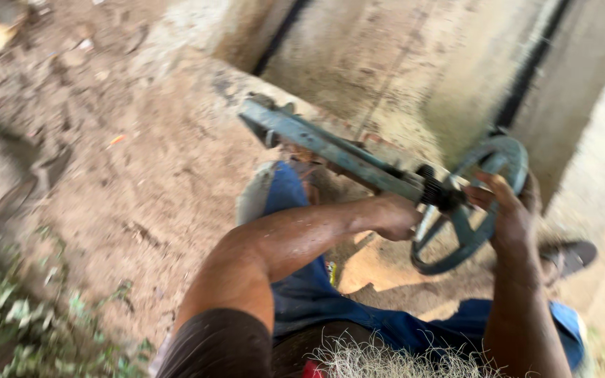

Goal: The person operates a manual band saw by turning a handwheel to advance a log through the blade. The operator uses both hands to rotate the wheel, feeding the log along a track while sawdust accumulates in the channel.

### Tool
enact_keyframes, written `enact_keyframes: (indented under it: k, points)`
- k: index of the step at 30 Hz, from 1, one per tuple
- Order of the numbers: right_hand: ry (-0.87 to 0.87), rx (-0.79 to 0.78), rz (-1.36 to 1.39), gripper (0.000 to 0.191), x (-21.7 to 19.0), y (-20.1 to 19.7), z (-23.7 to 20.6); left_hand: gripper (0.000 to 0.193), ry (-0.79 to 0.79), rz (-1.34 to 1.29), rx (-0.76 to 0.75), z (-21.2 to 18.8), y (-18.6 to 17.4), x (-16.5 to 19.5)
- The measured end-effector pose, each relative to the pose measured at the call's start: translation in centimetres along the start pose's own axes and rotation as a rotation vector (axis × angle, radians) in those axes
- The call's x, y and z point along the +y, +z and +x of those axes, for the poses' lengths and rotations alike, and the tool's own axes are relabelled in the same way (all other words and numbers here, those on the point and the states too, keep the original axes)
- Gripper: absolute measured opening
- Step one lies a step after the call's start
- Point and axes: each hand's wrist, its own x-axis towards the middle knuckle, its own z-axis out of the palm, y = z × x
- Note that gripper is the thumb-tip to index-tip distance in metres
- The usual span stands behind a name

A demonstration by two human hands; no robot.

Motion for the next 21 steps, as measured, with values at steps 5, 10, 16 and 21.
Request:
enact_keyframes:
  k: [5,10,16,21]
  points:
    - [0.022,0.053,0.001,0.065,-0.8,0.2,0.0,0.044,-0.178,-0.058,-0.276,-0.9,-2.1,2.0]
    - [0.054,0.075,-0.059,0.075,-1.6,0.7,-0.3,0.044,-0.163,0.008,-0.279,-1.4,-3.1,2.8]
    - [0.067,0.095,-0.069,0.075,-1.9,0.8,-0.3,0.046,-0.12,0.011,-0.272,-1.3,-2.8,2.6]
    - [0.059,0.074,-0.093,0.074,-1.5,0.1,-0.1,0.046,-0.12,0.018,-0.254,-1.2,-2.5,2.5]
